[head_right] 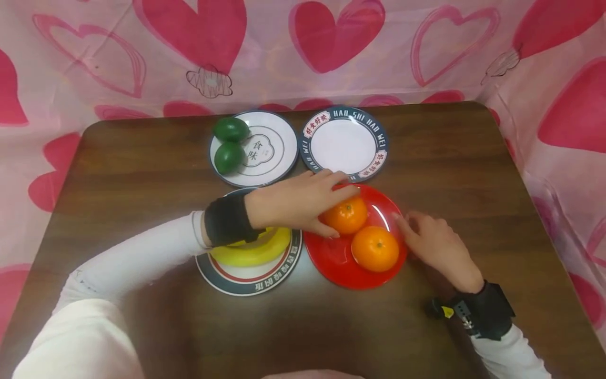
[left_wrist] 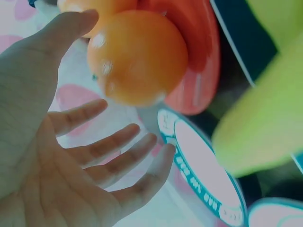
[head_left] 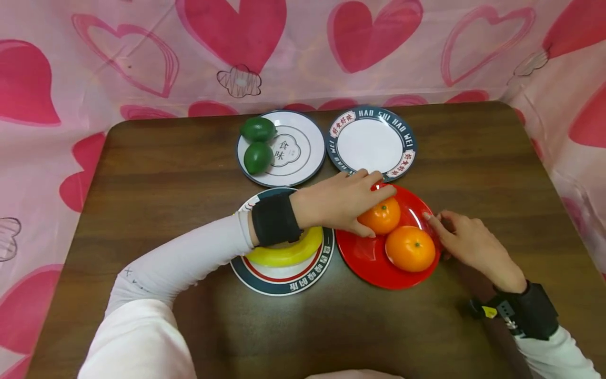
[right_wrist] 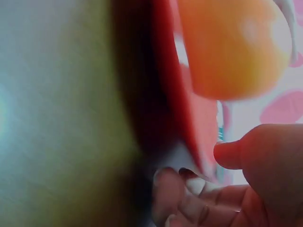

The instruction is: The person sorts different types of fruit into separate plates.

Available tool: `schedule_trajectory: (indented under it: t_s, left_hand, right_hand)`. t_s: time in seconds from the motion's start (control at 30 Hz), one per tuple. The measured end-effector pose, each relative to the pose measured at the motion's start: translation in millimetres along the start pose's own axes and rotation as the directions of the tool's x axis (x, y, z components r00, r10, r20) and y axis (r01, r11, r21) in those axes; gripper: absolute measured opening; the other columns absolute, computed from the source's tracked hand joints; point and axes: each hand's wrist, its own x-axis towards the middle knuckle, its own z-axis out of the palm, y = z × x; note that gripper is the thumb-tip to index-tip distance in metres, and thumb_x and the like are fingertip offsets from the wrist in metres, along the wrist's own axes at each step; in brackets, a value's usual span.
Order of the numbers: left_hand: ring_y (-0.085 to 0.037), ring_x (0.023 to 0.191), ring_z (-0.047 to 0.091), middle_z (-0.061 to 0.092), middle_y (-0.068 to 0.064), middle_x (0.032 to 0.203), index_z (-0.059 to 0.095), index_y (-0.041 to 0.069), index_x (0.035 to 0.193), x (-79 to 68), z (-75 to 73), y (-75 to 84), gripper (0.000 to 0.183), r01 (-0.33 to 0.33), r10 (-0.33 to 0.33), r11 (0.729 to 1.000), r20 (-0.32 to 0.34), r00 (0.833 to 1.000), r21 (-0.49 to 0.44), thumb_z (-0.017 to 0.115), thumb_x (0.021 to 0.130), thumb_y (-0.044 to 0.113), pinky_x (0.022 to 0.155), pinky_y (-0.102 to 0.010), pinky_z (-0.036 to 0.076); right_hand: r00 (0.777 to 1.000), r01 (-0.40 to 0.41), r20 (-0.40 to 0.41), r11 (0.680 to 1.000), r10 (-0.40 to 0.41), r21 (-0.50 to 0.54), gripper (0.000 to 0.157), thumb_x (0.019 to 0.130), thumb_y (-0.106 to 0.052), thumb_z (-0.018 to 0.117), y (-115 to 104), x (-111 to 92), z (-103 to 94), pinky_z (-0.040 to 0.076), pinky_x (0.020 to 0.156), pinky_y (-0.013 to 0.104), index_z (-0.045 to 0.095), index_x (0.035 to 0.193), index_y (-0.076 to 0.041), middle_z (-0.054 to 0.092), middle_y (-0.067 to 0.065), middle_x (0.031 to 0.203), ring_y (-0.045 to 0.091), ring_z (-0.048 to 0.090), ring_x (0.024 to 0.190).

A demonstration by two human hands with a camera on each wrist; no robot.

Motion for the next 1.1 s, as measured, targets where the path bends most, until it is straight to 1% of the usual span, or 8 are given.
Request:
schedule_trajectory:
  t_s: [0.2, 0.37, 0.47, 0.6, 0.77, 0.83, 0.93, 1.1]
  left_hand:
    - [-0.024, 0.128, 0.042, 0.040, -0.009, 0.147, 0.032, 0.023, 0.151, -34.5, -0.5, -14.9, 0.082, 0.073, -0.078, 0.996, -0.101, 0.992, -0.053, 0.063, 0.084, 0.058, 0.100, -0.037, 0.045]
    - [-0.023, 0.125, 0.044, 0.038, -0.009, 0.149, 0.032, 0.022, 0.152, -51.7, 7.0, -20.1, 0.081, 0.083, -0.098, 0.990, -0.132, 0.986, -0.116, 0.064, 0.085, 0.054, 0.095, -0.030, 0.048]
    - [-0.020, 0.123, 0.046, 0.039, -0.006, 0.148, 0.034, 0.024, 0.151, -58.6, 12.5, -20.1, 0.079, 0.088, -0.107, 0.987, -0.134, 0.985, -0.138, 0.065, 0.085, 0.054, 0.093, -0.027, 0.047]
    - [-0.020, 0.123, 0.046, 0.041, -0.006, 0.147, 0.035, 0.025, 0.150, -66.2, 18.6, -21.0, 0.075, 0.091, -0.116, 0.981, -0.141, 0.983, -0.174, 0.065, 0.086, 0.051, 0.094, -0.030, 0.048]
    - [-0.018, 0.120, 0.046, 0.045, -0.005, 0.143, 0.038, 0.024, 0.148, -76.4, 15.9, -26.9, 0.070, 0.106, -0.142, 0.972, -0.165, 0.976, -0.212, 0.063, 0.088, 0.049, 0.094, -0.031, 0.048]
    - [-0.017, 0.119, 0.047, 0.047, -0.004, 0.141, 0.040, 0.024, 0.147, -82.2, 10.0, -30.5, 0.069, 0.132, -0.171, 0.971, -0.192, 0.966, -0.202, 0.062, 0.088, 0.051, 0.093, -0.030, 0.048]
    - [-0.018, 0.117, 0.050, 0.050, -0.005, 0.139, 0.043, 0.022, 0.146, -92.6, -2.5, -38.0, 0.068, 0.184, -0.222, 0.969, -0.259, 0.940, -0.162, 0.062, 0.087, 0.050, 0.093, -0.032, 0.049]
    - [-0.024, 0.120, 0.051, 0.050, -0.011, 0.141, 0.043, 0.017, 0.146, -109.5, -21.3, -56.5, 0.071, 0.290, -0.305, 0.952, -0.363, 0.880, -0.095, 0.065, 0.086, 0.048, 0.094, -0.041, 0.050]
  right_hand:
    - [0.994, 0.024, -0.106, 0.998, -0.029, -0.053, 0.070, 0.090, -0.071, 0.037, -22, 34, -42.9, 0.046, 0.063, 0.038, 0.050, 0.116, -0.008, 0.061, 0.006, 0.079, 0.024, 0.055, 0.072]
    - [0.983, 0.067, -0.172, 0.998, -0.063, 0.021, 0.081, 0.087, -0.074, 0.038, -37, 81, -66.6, 0.047, 0.075, 0.047, 0.040, 0.129, -0.005, 0.065, 0.011, 0.085, 0.028, 0.060, 0.074]
    - [0.989, 0.037, -0.143, 0.994, -0.023, 0.099, 0.086, 0.087, -0.075, 0.038, -40, 110, -72.2, 0.050, 0.080, 0.046, 0.034, 0.136, -0.004, 0.066, 0.015, 0.093, 0.029, 0.063, 0.080]
    - [0.995, -0.007, -0.100, 0.990, 0.022, 0.142, 0.090, 0.087, -0.075, 0.035, -40, 139, -72.6, 0.053, 0.073, 0.036, 0.034, 0.140, -0.002, 0.061, 0.018, 0.101, 0.028, 0.063, 0.083]
    - [0.996, 0.039, -0.079, 0.993, -0.030, 0.114, 0.072, 0.095, -0.063, 0.036, -41, 156, -70.9, 0.053, 0.065, 0.033, 0.048, 0.127, 0.000, 0.060, 0.015, 0.090, 0.028, 0.061, 0.074]
    - [0.996, 0.052, -0.077, 0.993, -0.044, 0.106, 0.065, 0.097, -0.059, 0.037, -42, 157, -70.8, 0.052, 0.063, 0.033, 0.050, 0.120, 0.000, 0.060, 0.014, 0.083, 0.028, 0.060, 0.072]
    - [0.996, 0.051, -0.078, 0.995, -0.044, 0.085, 0.062, 0.097, -0.057, 0.036, -42, 157, -70.8, 0.051, 0.061, 0.033, 0.049, 0.118, -0.001, 0.059, 0.012, 0.080, 0.028, 0.060, 0.070]
    - [0.997, 0.032, -0.069, 0.998, -0.029, 0.047, 0.066, 0.097, -0.060, 0.033, -43, 155, -69.8, 0.049, 0.062, 0.034, 0.044, 0.124, -0.001, 0.057, 0.014, 0.082, 0.030, 0.058, 0.071]
